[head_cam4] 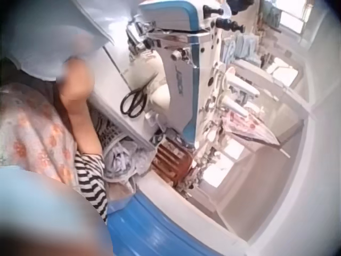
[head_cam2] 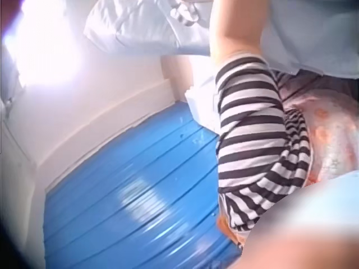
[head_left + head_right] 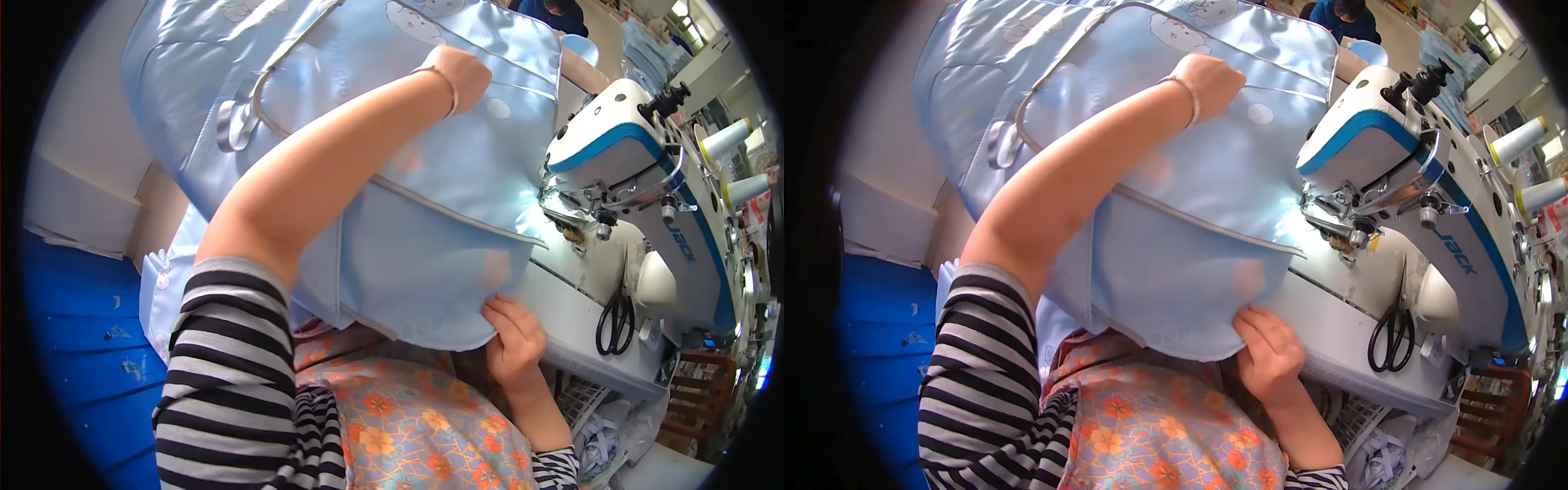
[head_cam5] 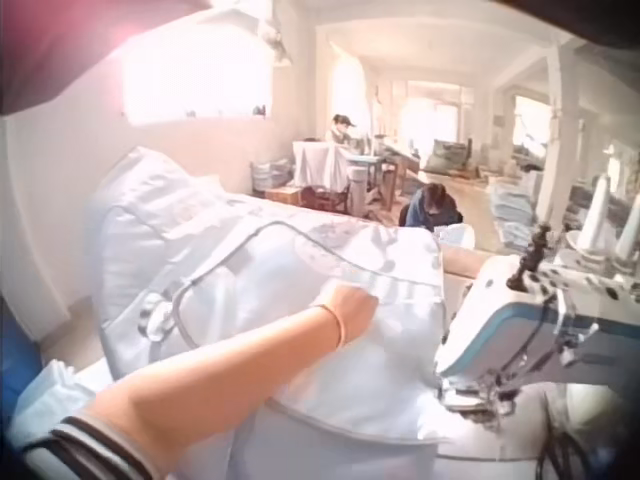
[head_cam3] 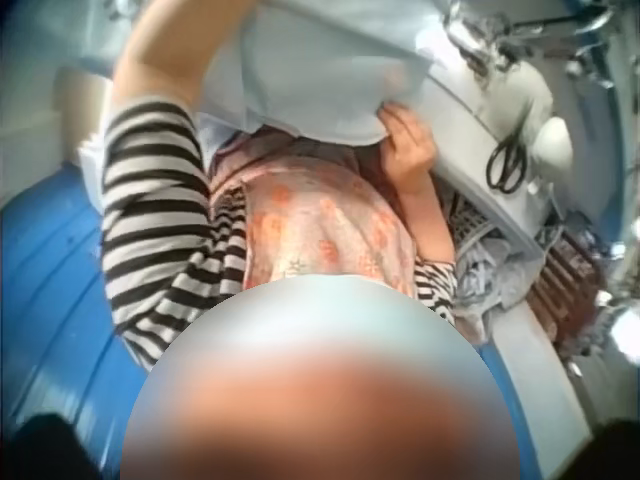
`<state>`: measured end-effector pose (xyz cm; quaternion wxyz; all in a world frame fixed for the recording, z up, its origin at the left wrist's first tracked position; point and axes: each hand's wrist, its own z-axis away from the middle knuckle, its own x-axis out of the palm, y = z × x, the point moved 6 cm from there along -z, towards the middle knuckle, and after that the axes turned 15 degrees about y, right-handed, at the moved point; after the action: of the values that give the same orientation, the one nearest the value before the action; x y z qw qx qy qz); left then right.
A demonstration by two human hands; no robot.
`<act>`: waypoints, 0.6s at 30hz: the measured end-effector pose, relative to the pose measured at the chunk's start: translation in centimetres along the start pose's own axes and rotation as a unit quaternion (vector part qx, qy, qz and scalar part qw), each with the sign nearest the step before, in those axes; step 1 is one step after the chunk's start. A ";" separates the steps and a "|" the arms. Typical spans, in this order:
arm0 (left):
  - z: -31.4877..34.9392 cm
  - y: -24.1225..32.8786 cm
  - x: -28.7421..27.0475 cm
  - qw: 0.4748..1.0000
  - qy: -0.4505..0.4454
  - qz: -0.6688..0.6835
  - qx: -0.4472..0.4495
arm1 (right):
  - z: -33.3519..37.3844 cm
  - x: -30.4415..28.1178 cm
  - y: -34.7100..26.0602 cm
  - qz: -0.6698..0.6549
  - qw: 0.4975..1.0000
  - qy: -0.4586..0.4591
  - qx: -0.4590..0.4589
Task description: Sewing a light blue textile bag with cartoon prints using an industrial sewing machine.
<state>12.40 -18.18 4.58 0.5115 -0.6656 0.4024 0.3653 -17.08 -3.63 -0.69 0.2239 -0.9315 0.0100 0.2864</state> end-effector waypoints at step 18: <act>11.2 9.6 -3.8 0.677 0.026 0.733 -0.051 | -8.1 0.6 4.6 0.059 0.996 0.059 0.014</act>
<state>1.33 -8.08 1.90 0.0343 -0.1911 0.7556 0.6256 -12.98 -11.13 3.00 0.2181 -0.9414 0.0824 0.2436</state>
